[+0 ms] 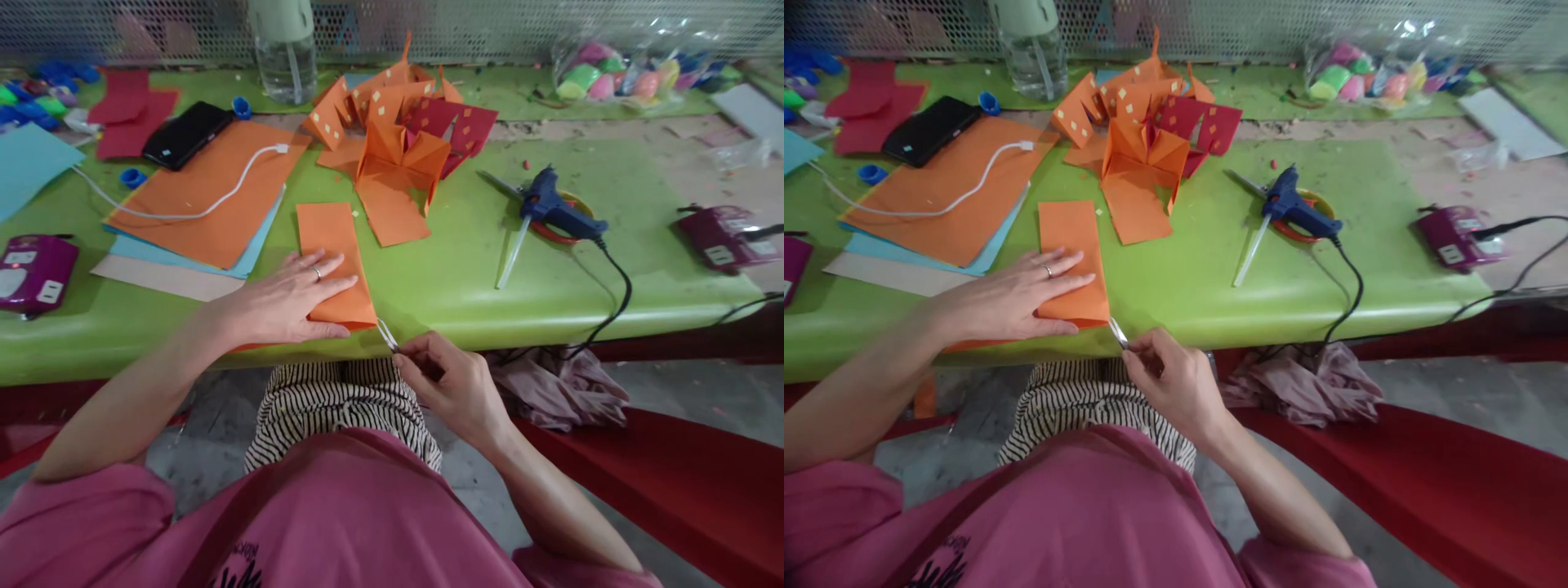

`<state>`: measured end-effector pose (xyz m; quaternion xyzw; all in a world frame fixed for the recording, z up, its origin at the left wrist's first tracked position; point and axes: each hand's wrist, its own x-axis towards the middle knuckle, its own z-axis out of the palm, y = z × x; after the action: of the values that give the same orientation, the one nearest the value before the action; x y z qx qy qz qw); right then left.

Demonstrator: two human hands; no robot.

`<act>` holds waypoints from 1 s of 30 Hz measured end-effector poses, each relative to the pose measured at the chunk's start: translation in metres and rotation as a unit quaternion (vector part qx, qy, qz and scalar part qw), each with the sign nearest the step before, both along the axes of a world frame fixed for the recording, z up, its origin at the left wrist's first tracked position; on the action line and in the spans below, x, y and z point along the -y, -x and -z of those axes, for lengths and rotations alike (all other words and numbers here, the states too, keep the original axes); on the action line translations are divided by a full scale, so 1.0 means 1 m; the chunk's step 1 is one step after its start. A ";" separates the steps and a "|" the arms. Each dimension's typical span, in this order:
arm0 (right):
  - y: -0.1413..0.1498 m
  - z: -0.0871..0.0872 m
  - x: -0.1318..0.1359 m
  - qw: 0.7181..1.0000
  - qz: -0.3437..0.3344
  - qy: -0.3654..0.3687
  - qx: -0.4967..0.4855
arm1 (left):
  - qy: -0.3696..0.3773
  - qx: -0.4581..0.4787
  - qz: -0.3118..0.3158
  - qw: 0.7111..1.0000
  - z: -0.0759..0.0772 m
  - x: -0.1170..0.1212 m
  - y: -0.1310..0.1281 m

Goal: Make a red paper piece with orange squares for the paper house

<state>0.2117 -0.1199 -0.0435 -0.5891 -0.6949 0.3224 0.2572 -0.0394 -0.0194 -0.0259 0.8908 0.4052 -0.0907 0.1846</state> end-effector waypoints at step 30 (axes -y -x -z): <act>0.000 0.027 -0.007 0.889 0.007 -0.370 0.270 | -0.273 0.110 -0.008 0.956 0.039 0.055 -0.025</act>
<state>0.2117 -0.1133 -0.0709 -0.5204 -0.8024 -0.1309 0.2613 -0.0149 -0.0745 -0.0646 0.9087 0.3984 0.1230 -0.0215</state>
